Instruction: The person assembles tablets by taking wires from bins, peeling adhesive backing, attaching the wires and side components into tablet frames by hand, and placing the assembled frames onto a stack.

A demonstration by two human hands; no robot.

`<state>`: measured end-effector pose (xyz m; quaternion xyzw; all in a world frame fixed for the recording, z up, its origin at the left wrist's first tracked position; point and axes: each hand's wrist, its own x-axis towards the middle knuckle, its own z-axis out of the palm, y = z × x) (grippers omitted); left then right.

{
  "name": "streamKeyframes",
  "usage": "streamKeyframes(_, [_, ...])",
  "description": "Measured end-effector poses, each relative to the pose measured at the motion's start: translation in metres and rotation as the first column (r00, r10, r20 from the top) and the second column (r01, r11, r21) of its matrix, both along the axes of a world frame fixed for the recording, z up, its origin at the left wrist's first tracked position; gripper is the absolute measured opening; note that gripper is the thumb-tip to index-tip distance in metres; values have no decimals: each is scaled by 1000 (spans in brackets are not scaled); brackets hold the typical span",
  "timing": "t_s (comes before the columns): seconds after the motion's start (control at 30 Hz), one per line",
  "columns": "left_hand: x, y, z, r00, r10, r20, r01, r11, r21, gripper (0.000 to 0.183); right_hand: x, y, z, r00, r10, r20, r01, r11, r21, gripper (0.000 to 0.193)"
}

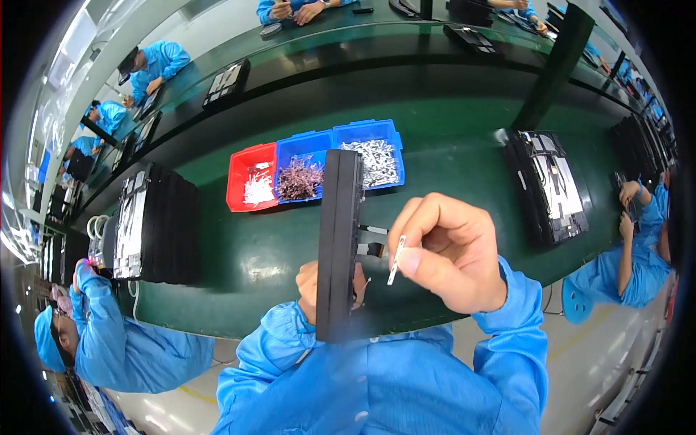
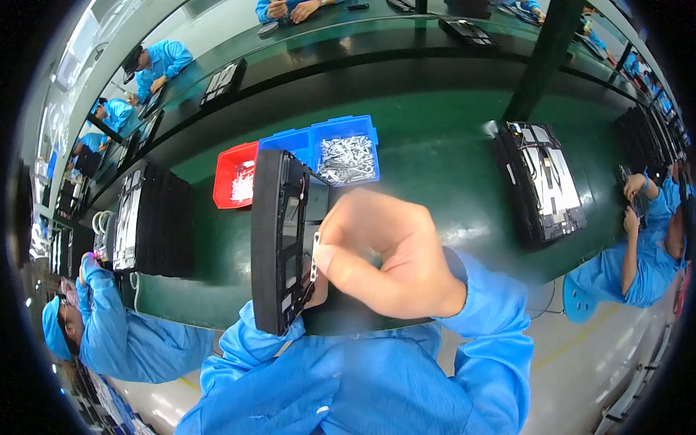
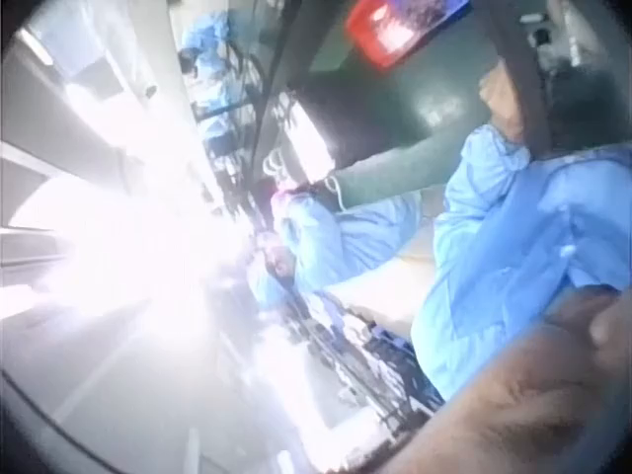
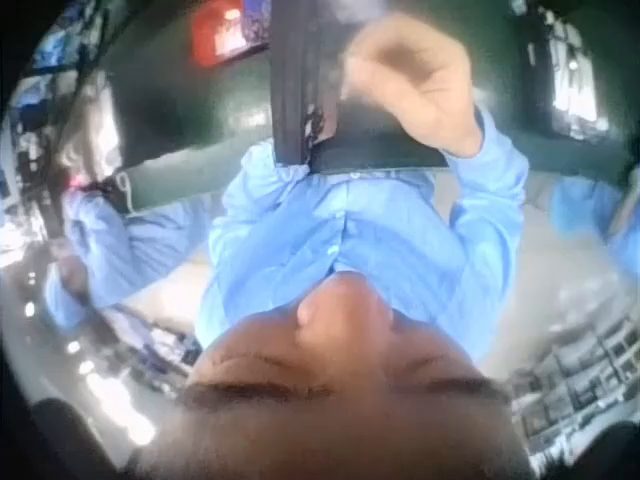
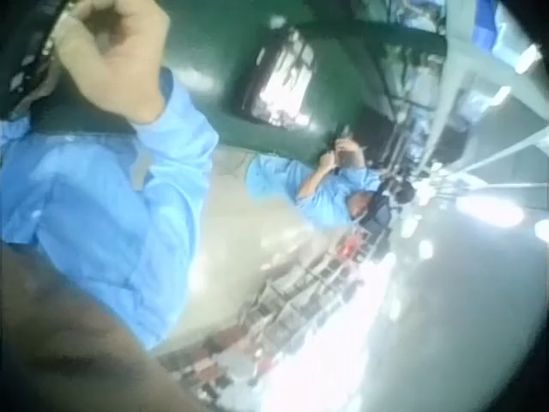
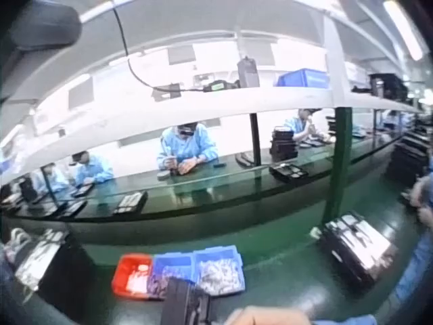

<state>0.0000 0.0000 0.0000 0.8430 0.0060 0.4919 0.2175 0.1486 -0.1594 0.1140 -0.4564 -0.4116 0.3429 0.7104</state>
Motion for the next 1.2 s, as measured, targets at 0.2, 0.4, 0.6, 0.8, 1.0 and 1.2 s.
streamKeyframes(0.2, [-5,4,-35,991,-111,74,113,993,-19,40,-27,8,-7,994,111,-2,-110,989,94,9])
streamKeyframes(0.4, [-9,-5,-27,999,-40,-23,39,998,-45,54,-42,4,-9,991,102,-83,-97,993,67,8])
streamKeyframes(0.6, [-11,-3,-8,984,-175,-22,172,980,-103,33,-42,9,-13,990,101,-101,-95,994,58,8])
streamKeyframes(0.8, [-12,-4,-9,985,-166,-34,163,983,-90,27,-41,9,-15,991,117,-64,-114,992,60,7])
streamKeyframes(1.0, [-12,-4,-16,989,-147,-15,145,986,-85,27,-41,8,-14,989,123,-77,-120,991,53,6])
streamKeyframes(1.2, [-11,-4,-14,989,-148,-8,147,986,-73,28,-42,9,-18,991,107,-75,-101,992,80,7])
